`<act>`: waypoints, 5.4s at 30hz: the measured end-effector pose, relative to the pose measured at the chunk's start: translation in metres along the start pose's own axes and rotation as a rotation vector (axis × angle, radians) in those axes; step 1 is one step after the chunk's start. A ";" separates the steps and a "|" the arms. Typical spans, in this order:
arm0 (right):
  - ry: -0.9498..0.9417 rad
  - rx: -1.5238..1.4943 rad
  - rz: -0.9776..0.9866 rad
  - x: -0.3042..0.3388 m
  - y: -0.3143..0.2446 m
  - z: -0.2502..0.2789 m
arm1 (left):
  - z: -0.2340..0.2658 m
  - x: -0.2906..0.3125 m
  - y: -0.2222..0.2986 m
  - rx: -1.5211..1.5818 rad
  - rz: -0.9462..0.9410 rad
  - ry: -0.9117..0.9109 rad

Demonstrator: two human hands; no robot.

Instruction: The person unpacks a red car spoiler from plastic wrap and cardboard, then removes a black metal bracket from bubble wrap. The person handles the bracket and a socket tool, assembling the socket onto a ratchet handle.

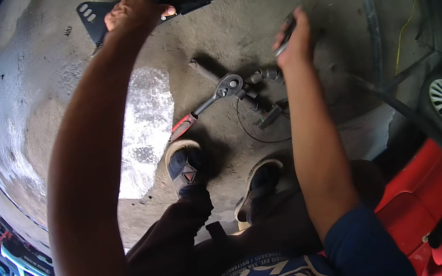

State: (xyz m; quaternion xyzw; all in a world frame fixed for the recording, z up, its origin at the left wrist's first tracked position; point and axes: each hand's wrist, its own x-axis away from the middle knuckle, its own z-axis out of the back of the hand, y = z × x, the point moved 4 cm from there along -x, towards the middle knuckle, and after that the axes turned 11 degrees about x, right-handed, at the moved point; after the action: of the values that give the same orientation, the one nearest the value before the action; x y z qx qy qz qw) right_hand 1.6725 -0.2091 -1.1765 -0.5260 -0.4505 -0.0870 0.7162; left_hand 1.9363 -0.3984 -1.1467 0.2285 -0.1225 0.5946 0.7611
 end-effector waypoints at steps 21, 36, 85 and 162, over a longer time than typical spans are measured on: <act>-0.514 0.036 -0.217 0.225 -0.103 0.140 | -0.123 0.182 0.179 0.004 -0.442 -0.241; -0.480 0.032 -0.223 0.269 -0.108 0.172 | -0.101 0.151 0.178 -0.107 -0.537 -0.574; -0.263 0.049 -0.048 0.213 -0.126 0.219 | 0.025 0.152 0.297 0.303 -0.783 -0.717; -0.397 -0.087 0.434 0.305 -0.150 0.134 | 0.144 0.328 0.204 0.594 -0.763 -0.797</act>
State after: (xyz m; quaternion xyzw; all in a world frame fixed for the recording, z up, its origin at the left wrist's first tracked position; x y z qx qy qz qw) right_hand 1.6854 -0.0561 -0.8453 -0.6471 -0.4546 0.1536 0.5925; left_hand 1.8386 -0.1523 -0.8300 0.6622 -0.1363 0.1588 0.7195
